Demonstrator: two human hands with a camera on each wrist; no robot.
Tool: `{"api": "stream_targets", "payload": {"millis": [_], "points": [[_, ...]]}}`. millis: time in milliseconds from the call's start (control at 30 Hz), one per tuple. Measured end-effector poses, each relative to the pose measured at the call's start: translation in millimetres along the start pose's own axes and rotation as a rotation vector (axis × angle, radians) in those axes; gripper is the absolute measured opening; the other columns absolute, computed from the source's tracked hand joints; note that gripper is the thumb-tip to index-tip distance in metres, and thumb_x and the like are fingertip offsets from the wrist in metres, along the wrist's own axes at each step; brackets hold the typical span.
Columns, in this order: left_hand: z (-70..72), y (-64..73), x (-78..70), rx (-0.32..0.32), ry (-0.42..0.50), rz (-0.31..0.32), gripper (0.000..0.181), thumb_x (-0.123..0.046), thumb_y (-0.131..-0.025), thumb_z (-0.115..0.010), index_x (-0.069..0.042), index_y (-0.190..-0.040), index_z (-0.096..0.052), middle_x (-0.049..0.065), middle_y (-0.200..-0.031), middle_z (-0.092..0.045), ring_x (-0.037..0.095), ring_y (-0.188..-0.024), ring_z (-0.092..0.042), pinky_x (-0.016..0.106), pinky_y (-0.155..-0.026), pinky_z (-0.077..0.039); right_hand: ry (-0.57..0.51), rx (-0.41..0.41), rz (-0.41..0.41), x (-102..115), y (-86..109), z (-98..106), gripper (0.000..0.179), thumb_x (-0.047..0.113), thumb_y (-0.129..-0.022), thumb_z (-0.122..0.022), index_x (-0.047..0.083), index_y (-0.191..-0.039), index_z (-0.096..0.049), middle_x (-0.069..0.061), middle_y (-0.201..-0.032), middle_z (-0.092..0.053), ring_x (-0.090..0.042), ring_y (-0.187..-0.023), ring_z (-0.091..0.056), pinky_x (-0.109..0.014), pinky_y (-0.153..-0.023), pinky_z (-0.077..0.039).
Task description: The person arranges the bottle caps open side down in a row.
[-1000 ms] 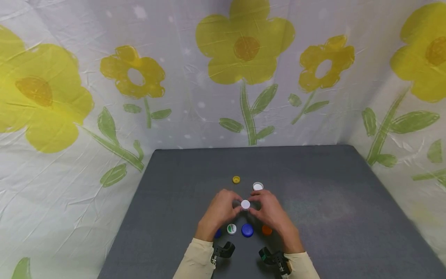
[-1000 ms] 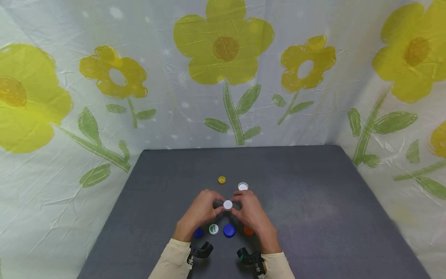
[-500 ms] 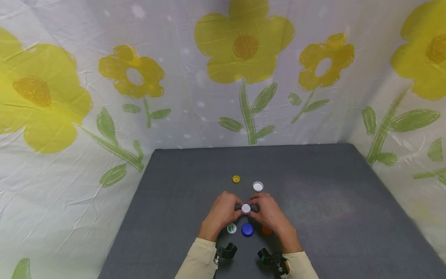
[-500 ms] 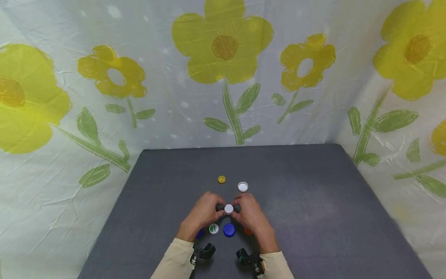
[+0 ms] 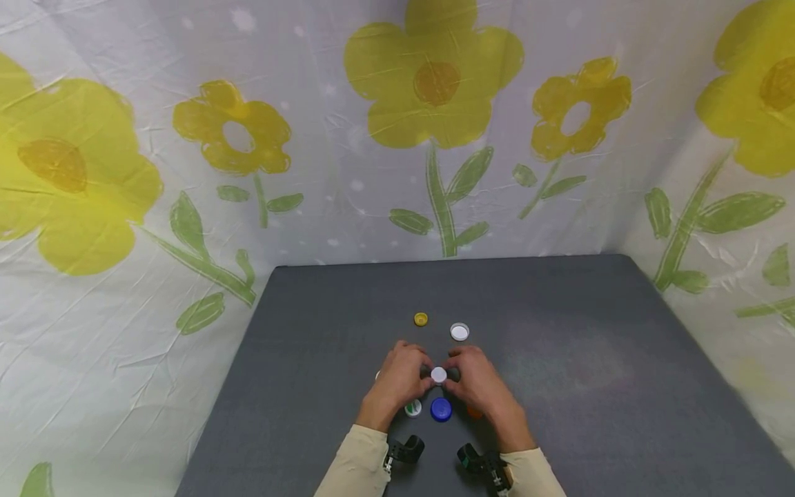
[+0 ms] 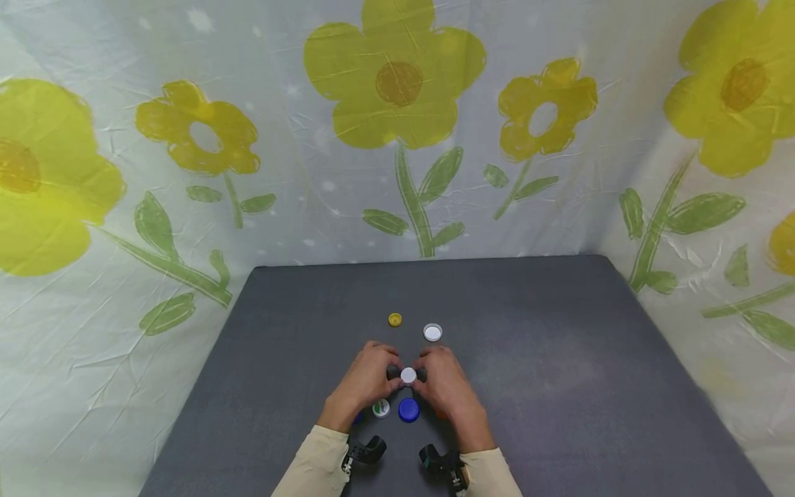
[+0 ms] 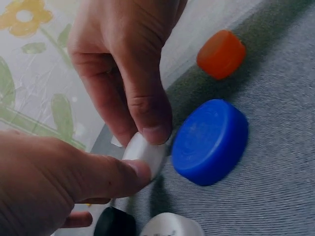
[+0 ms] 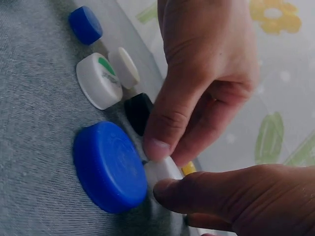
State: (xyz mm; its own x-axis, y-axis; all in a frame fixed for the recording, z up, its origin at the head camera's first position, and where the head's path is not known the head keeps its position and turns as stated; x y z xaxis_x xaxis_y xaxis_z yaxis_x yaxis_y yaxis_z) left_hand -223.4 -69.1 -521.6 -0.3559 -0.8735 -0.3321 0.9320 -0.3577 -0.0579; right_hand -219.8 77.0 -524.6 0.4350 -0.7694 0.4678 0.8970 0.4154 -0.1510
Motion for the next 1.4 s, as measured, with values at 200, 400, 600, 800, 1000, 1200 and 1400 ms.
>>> {"api": "stream_targets", "payload": {"millis": [200, 400, 600, 800, 1000, 1200, 1400], "points": [[15.2, -8.3, -1.7, -0.052, -0.013, -0.031, 0.034, -0.032, -0.084, -0.080, -0.016, -0.113, -0.076, 0.003, -0.115, -0.073, 0.027, -0.108, -0.064, 0.046, -0.092, -0.053, -0.013, -0.113, -0.030, -8, -3.5, 19, 0.024, 0.015, -0.078, -0.083, 0.007, -0.100, -0.078, -0.016, -0.118, -0.069, -0.038, -0.111, -0.062, -0.054, -0.096, -0.050], [30.0, -26.2, -3.8, -0.109, 0.000, -0.017, 0.036, -0.033, -0.088, -0.076, -0.016, -0.120, -0.074, 0.003, -0.117, -0.073, 0.027, -0.108, -0.067, 0.046, -0.091, -0.054, -0.012, -0.219, -0.085, -23, -13.7, 39, 0.029, 0.016, -0.080, -0.082, 0.004, -0.106, -0.077, -0.016, -0.119, -0.069, -0.037, -0.114, -0.063, -0.053, -0.100, -0.048], [34.2, -45.7, -13.3, -0.092, -0.036, 0.010, 0.039, -0.035, -0.089, -0.075, -0.017, -0.124, -0.072, 0.003, -0.119, -0.072, 0.026, -0.110, -0.066, 0.044, -0.091, -0.054, -0.011, -0.212, -0.117, -37, -20.7, 48, 0.031, 0.015, -0.081, -0.081, 0.000, -0.108, -0.075, -0.019, -0.118, -0.070, -0.039, -0.114, -0.063, -0.054, -0.098, -0.048], [23.6, -68.4, -17.3, -0.044, -0.051, 0.027, 0.038, -0.032, -0.088, -0.076, -0.015, -0.123, -0.072, 0.003, -0.118, -0.073, 0.024, -0.110, -0.067, 0.043, -0.090, -0.056, 0.017, -0.179, -0.142, -47, -29.6, 47, 0.032, 0.015, -0.080, -0.080, 0.000, -0.108, -0.075, -0.020, -0.118, -0.069, -0.041, -0.114, -0.063, -0.054, -0.099, -0.048], [6.7, -83.7, -12.7, 0.015, -0.047, 0.061, 0.033, -0.029, -0.087, -0.078, -0.016, -0.117, -0.074, 0.005, -0.110, -0.074, 0.024, -0.101, -0.069, 0.043, -0.080, -0.056, 0.029, -0.160, -0.150, -55, -38.3, 41, 0.033, 0.014, -0.079, -0.081, -0.002, -0.107, -0.073, -0.021, -0.117, -0.069, -0.042, -0.114, -0.062, -0.054, -0.099, -0.047], [-7.4, -91.8, -10.8, 0.040, -0.079, 0.099, 0.021, -0.030, -0.087, -0.076, -0.016, -0.102, -0.076, 0.007, -0.100, -0.073, 0.025, -0.091, -0.068, 0.044, -0.070, -0.056, 0.034, -0.126, -0.170, -62, -43.3, 33, 0.034, 0.013, -0.078, -0.081, -0.003, -0.107, -0.073, -0.023, -0.117, -0.068, -0.043, -0.115, -0.061, -0.054, -0.099, -0.047], [-16.9, -98.1, -11.6, 0.012, -0.128, 0.111, 0.021, -0.033, -0.086, -0.077, -0.017, -0.098, -0.075, 0.005, -0.101, -0.072, 0.023, -0.095, -0.068, 0.042, -0.071, -0.056, 0.038, -0.076, -0.201, -67, -47.5, 24, 0.033, 0.015, -0.079, -0.081, -0.001, -0.107, -0.075, -0.023, -0.118, -0.068, -0.043, -0.115, -0.061, -0.054, -0.099, -0.048]]}}
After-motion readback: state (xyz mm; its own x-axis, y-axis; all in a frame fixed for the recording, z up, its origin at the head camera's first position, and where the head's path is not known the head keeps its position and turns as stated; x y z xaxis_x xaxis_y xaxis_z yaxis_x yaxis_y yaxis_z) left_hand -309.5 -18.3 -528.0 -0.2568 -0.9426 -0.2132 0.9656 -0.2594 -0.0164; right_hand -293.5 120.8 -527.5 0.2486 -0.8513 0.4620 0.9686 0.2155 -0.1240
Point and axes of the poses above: each hand's wrist, its own y-axis away from the middle knuckle, its own z-axis out of the back of the hand, x = y × z, the point moved 5 cm from there along -y, towards the middle knuckle
